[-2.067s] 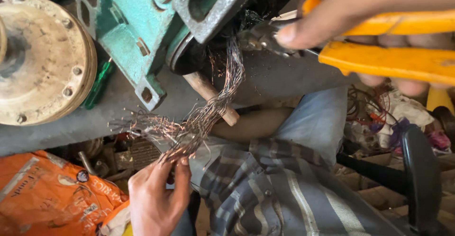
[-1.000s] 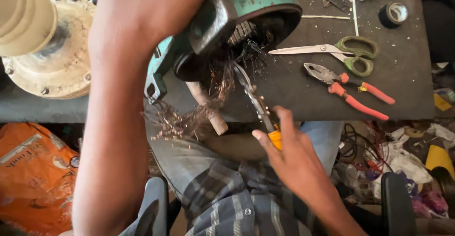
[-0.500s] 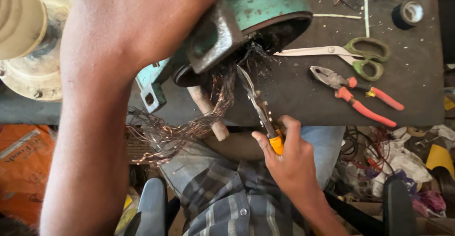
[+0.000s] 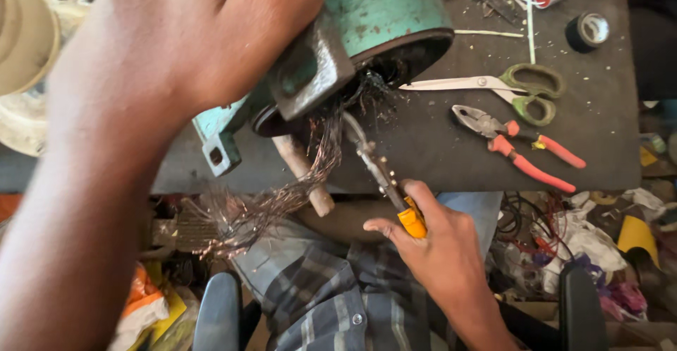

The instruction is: The person uses yellow-handled wire cutters to repeatedly snip a bundle of copper wires protruding from a teal motor housing. The person holds the wire bundle with the left hand and cuts with the right hand, occasionally adjusting the bundle's position.

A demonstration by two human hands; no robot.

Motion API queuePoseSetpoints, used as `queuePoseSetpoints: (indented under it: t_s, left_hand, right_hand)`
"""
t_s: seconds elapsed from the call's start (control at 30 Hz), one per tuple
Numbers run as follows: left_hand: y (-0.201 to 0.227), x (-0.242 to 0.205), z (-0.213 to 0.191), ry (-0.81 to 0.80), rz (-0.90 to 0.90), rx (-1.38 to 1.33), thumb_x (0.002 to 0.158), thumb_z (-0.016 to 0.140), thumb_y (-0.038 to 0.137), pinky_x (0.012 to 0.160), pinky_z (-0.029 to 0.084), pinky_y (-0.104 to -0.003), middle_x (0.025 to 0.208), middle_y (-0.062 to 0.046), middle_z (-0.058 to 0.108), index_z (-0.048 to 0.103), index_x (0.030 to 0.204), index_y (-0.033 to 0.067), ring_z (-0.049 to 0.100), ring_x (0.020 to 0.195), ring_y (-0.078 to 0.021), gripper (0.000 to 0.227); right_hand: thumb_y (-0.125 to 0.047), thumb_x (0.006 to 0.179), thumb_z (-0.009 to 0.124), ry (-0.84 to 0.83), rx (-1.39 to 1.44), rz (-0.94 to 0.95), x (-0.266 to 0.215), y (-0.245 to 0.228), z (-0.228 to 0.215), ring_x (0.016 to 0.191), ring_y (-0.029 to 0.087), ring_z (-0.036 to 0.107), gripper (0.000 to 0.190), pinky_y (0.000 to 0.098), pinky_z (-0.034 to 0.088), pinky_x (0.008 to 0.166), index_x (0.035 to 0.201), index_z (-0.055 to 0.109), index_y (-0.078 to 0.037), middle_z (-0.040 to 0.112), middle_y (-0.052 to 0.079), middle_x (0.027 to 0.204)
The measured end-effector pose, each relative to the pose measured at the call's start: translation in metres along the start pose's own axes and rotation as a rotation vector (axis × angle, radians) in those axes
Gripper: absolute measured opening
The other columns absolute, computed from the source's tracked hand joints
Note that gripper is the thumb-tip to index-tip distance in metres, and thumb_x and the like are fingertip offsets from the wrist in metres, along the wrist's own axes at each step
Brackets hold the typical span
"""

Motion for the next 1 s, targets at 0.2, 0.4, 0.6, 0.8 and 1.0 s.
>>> queuePoseSetpoints:
  t_s: [0.2,0.4,0.6,0.8,1.0]
  left_hand:
    - [-0.007,0.012,-0.009,0.016,-0.050,-0.174,0.098,0.054,0.007,0.082,0.044,-0.027,0.107,0.000,0.053,0.056,0.111,0.0114,0.056,0.097,-0.0152,0.014]
    - [-0.008,0.007,-0.002,0.009,-0.091,-0.302,0.098,0.053,0.008,0.082,0.044,-0.028,0.106,-0.001,0.054,0.056,0.110,0.0110,0.056,0.098,-0.0165,0.012]
    - [-0.006,0.003,0.014,0.027,-0.071,-0.347,0.099,0.053,0.009,0.083,0.043,-0.030,0.106,-0.002,0.054,0.056,0.108,0.0106,0.056,0.098,-0.0178,0.011]
    - [-0.005,0.004,0.006,0.051,-0.081,-0.376,0.099,0.052,0.009,0.084,0.043,-0.031,0.106,-0.003,0.055,0.057,0.107,0.0102,0.056,0.098,-0.0191,0.009]
    - [-0.004,0.010,0.003,0.060,-0.083,-0.395,0.099,0.051,0.010,0.085,0.042,-0.032,0.106,-0.003,0.055,0.057,0.106,0.0098,0.055,0.099,-0.0204,0.009]
  right_hand:
    - [-0.029,0.076,0.088,0.059,0.018,-0.039,0.001,-0.004,-0.004,0.062,0.038,0.071,0.049,0.0419,0.050,0.050,0.113,0.063,-0.010,0.068,0.019,0.068]
    - [-0.034,0.087,0.080,-0.032,0.081,0.047,0.000,-0.001,0.013,0.076,0.042,0.073,0.043,0.0436,0.053,0.055,0.114,0.060,-0.007,0.072,0.021,0.075]
    - [-0.033,0.091,0.073,-0.073,0.105,0.023,0.007,-0.009,0.018,0.079,0.044,0.073,0.048,0.0434,0.054,0.058,0.122,0.054,-0.002,0.073,0.023,0.083]
    - [-0.032,0.087,0.073,-0.109,0.106,0.194,0.006,0.008,0.024,0.067,0.034,0.076,0.046,0.0423,0.054,0.056,0.120,0.055,-0.005,0.071,0.020,0.075]
    - [-0.030,0.090,0.070,-0.161,0.191,0.154,0.003,-0.001,0.018,0.058,0.026,0.073,0.040,0.0363,0.053,0.053,0.117,0.053,-0.005,0.070,0.015,0.069]
Point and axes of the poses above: each hand's wrist, its own x-axis towards the middle knuckle, its own z-axis out of the palm, y = z × x, the point moved 10 cm from there along x, towards the middle knuckle
